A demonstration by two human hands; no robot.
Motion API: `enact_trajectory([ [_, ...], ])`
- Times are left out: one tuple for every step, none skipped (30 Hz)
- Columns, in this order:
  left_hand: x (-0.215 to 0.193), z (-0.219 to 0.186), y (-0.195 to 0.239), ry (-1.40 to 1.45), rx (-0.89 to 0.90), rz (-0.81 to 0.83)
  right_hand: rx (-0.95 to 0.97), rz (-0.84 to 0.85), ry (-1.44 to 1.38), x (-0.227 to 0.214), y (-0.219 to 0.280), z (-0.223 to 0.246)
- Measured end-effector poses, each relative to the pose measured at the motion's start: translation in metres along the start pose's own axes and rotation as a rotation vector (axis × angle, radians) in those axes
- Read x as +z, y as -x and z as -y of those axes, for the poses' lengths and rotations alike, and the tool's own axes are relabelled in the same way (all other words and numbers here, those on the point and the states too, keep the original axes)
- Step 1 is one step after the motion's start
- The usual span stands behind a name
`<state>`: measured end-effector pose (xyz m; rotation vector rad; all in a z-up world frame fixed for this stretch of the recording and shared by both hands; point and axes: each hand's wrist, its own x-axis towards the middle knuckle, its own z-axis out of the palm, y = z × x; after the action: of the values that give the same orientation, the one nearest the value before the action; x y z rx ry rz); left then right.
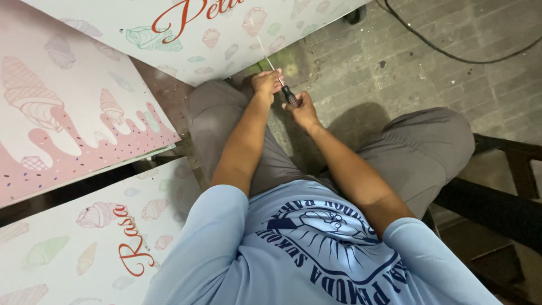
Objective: Using a screwdriver to remove and tighten screws on a gelato display freezer for maintenance.
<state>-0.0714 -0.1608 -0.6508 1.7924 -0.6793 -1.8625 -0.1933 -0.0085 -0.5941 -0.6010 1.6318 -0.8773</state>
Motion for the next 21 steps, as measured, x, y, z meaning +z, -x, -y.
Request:
enact_trajectory([
  [0.002, 0.003, -0.004, -0.013, 0.001, -0.011, 0.052, -0.05, -0.084, 0.001, 0.01, 0.007],
  [-0.002, 0.006, -0.009, -0.026, 0.003, -0.029, 0.103, -0.093, -0.17, 0.005, 0.019, 0.015],
  [-0.003, -0.004, 0.001, -0.025, 0.003, -0.031, 0.102, -0.091, -0.169, 0.003, 0.038, 0.047],
  [-0.005, -0.012, 0.013, -0.052, 0.005, 0.028, 0.196, 0.014, -0.262, 0.001, 0.058, 0.078],
  [-0.007, -0.02, 0.024, -0.079, 0.006, 0.087, 0.29, 0.121, -0.354, -0.001, 0.078, 0.109],
  [-0.007, -0.022, 0.029, -0.077, 0.007, 0.081, 0.29, 0.127, -0.352, -0.002, 0.083, 0.119],
  [-0.008, -0.025, 0.033, -0.098, -0.008, 0.165, 0.33, 0.149, -0.431, -0.003, 0.089, 0.13],
  [-0.008, -0.028, 0.037, -0.122, -0.023, 0.25, 0.369, 0.169, -0.511, -0.004, 0.094, 0.141],
  [-0.01, -0.029, 0.034, -0.122, -0.022, 0.246, 0.369, 0.174, -0.511, 0.0, 0.086, 0.132],
  [-0.009, -0.027, 0.032, -0.126, -0.016, 0.227, 0.258, 0.124, -0.432, 0.001, 0.08, 0.121],
  [-0.008, -0.024, 0.03, -0.13, -0.011, 0.209, 0.146, 0.075, -0.353, 0.002, 0.074, 0.109],
  [-0.006, -0.021, 0.027, -0.129, -0.013, 0.216, 0.147, 0.068, -0.351, 0.006, 0.058, 0.084],
  [-0.005, -0.017, 0.023, -0.118, -0.01, 0.169, 0.047, -0.037, -0.176, 0.01, 0.042, 0.059],
  [-0.005, -0.015, 0.02, -0.109, -0.005, 0.12, -0.054, -0.137, -0.001, 0.015, 0.026, 0.034],
  [-0.005, -0.013, 0.015, -0.109, -0.005, 0.124, -0.053, -0.141, -0.001, 0.015, 0.025, 0.028],
  [-0.005, -0.01, 0.011, -0.125, -0.004, 0.095, -0.09, -0.164, -0.015, 0.017, 0.024, 0.022],
  [-0.005, -0.007, 0.006, -0.141, -0.003, 0.066, -0.126, -0.187, -0.029, 0.018, 0.024, 0.016],
  [-0.005, -0.007, 0.001, -0.139, -0.002, 0.067, -0.127, -0.188, -0.027, 0.016, 0.034, 0.034],
  [-0.006, -0.007, -0.003, -0.158, 0.009, 0.054, 0.015, -0.129, -0.173, 0.015, 0.044, 0.052],
  [-0.009, -0.005, -0.006, -0.176, 0.018, 0.037, 0.159, -0.066, -0.316, 0.015, 0.056, 0.068],
  [-0.007, -0.014, 0.01, -0.174, 0.015, 0.034, 0.161, -0.064, -0.314, 0.01, 0.066, 0.083],
])
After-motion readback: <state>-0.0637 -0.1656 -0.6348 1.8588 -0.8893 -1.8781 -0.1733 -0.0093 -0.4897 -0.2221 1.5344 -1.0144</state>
